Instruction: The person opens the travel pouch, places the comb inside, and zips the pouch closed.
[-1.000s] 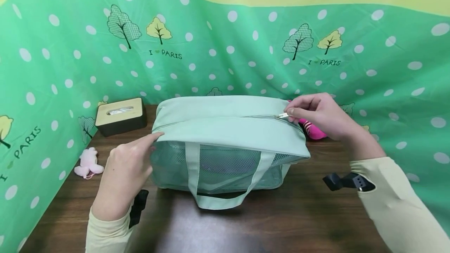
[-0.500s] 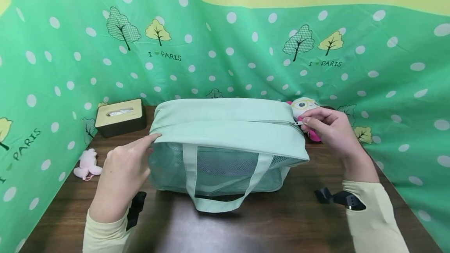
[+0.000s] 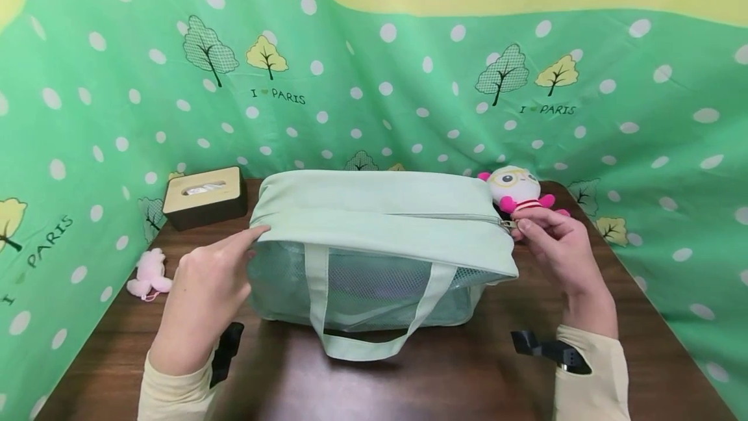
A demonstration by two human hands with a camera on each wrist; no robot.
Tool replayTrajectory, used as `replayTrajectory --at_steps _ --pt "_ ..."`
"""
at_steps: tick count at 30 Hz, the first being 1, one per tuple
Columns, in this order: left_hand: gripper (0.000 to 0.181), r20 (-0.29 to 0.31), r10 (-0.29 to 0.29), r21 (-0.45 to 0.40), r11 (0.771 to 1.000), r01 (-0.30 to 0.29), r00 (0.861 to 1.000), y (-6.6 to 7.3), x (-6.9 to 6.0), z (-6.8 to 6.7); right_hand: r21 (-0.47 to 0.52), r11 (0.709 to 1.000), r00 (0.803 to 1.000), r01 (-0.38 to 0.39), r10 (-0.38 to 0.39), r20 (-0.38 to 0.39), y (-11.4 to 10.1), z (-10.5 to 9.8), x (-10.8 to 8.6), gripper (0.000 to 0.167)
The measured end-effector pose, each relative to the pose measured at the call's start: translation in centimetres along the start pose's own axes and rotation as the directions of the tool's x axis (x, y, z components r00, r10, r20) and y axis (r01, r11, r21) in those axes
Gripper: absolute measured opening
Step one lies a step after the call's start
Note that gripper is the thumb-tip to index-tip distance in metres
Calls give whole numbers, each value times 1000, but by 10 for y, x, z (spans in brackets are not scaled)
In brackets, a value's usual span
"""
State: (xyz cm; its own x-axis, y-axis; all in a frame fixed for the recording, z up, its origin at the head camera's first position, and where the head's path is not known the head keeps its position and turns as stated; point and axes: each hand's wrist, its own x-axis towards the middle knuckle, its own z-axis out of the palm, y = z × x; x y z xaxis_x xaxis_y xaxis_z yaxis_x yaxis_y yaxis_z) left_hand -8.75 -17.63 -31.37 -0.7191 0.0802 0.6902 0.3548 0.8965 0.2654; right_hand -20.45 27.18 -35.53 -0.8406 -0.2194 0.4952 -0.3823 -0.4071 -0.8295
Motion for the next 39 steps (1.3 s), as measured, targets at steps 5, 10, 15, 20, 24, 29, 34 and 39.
replayTrajectory --at_steps 5,10,15,20,24,29,34,39 --pt "57 3 14 7 1000 -14 1000 0 -1 2 -86 996 998 -18 13 -56 -4 2 -13 27" --pt "55 -7 21 21 1000 -21 1000 -2 0 0 -102 995 998 -9 3 -59 -6 3 -11 28" --pt "55 -12 28 9 1000 -28 1000 -4 0 -1 -77 997 999 -31 28 -35 -6 -6 -11 30" --pt "54 -10 26 5 1000 -26 1000 -6 0 0 -247 966 997 -74 66 -40 -8 -19 -15 39" --pt "55 -4 19 -1 1000 -19 1000 -7 0 2 -383 917 994 -112 101 -49 -10 -28 -17 42" --pt "55 -4 17 -8 1000 -17 1000 -9 0 4 -502 844 982 -188 177 -71 -9 -34 -18 41" --pt "52 -2 8 -10 1000 -8 1000 -10 -2 4 -547 799 962 -249 272 -40 -6 -39 -16 40" --pt "53 1 -6 -10 1000 6 1000 -11 -5 4 -711 634 933 -305 347 -90 -3 -43 -13 34"
